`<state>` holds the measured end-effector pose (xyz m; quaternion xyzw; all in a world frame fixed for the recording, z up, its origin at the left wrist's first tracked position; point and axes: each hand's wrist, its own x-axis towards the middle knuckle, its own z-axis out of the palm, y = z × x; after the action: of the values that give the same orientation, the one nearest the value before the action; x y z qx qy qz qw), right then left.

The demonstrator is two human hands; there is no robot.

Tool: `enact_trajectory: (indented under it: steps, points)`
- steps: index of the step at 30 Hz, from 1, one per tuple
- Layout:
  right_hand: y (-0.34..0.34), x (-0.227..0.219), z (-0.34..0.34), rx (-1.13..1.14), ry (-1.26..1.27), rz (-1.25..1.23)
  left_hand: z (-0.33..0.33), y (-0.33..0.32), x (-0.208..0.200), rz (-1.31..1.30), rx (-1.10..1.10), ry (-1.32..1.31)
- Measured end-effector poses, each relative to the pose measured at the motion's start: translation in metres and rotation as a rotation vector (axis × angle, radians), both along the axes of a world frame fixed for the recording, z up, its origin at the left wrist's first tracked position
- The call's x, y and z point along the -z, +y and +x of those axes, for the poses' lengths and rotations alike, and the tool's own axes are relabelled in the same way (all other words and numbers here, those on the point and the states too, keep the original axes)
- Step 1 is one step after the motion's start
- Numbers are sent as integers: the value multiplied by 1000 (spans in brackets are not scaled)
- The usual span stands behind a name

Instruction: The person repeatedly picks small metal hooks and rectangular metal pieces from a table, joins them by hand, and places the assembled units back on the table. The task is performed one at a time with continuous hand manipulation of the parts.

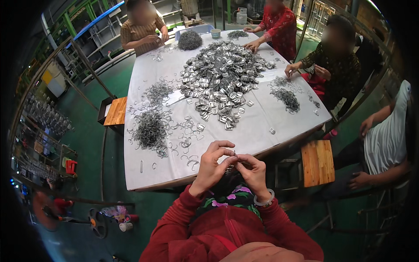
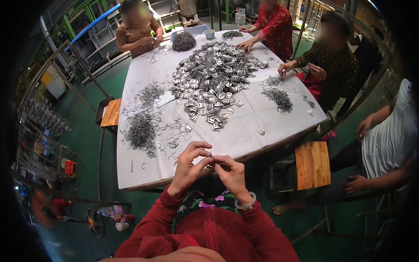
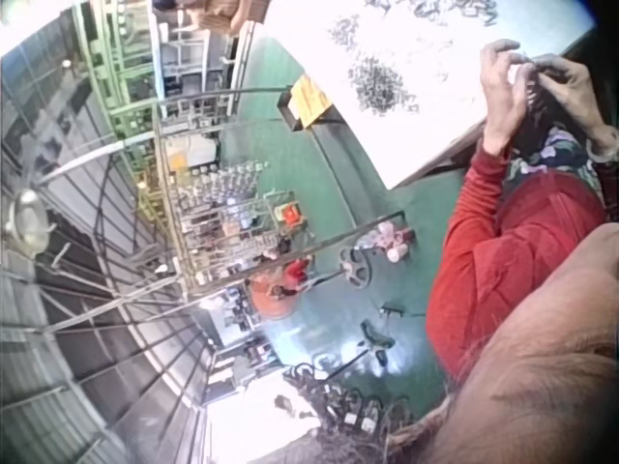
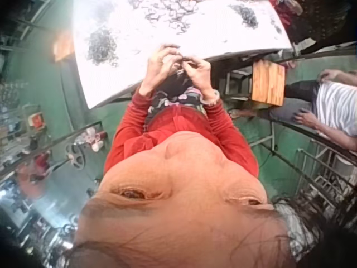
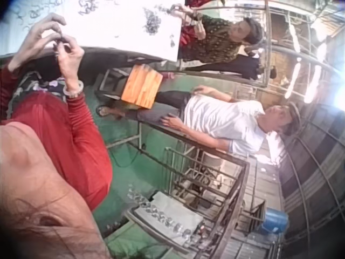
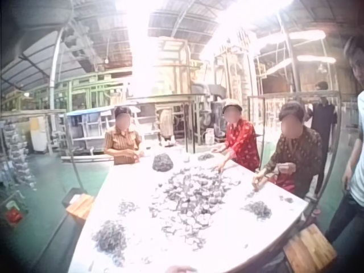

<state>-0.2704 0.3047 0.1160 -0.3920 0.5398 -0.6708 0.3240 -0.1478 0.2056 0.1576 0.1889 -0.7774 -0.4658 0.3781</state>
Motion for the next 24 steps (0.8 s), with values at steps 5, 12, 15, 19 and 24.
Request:
enact_trajectory:
  steps: [5, 12, 15, 19, 24]
  points:
    - [-1, -18, -12, -85, -25, -125, -13, -9, -6, 254, 119, 128]
    - [6, -61, -45, 83, 289, -382, -53, -7, -40, 193, 327, 237]
    - [16, -83, -57, 153, 302, -457, -63, -3, -57, 214, 343, 245]
    - [36, -101, -82, 200, 252, -606, -81, -19, -19, 162, 262, 200]
    - [74, -140, -99, 317, 437, -687, -104, -12, 106, -194, 191, -177]
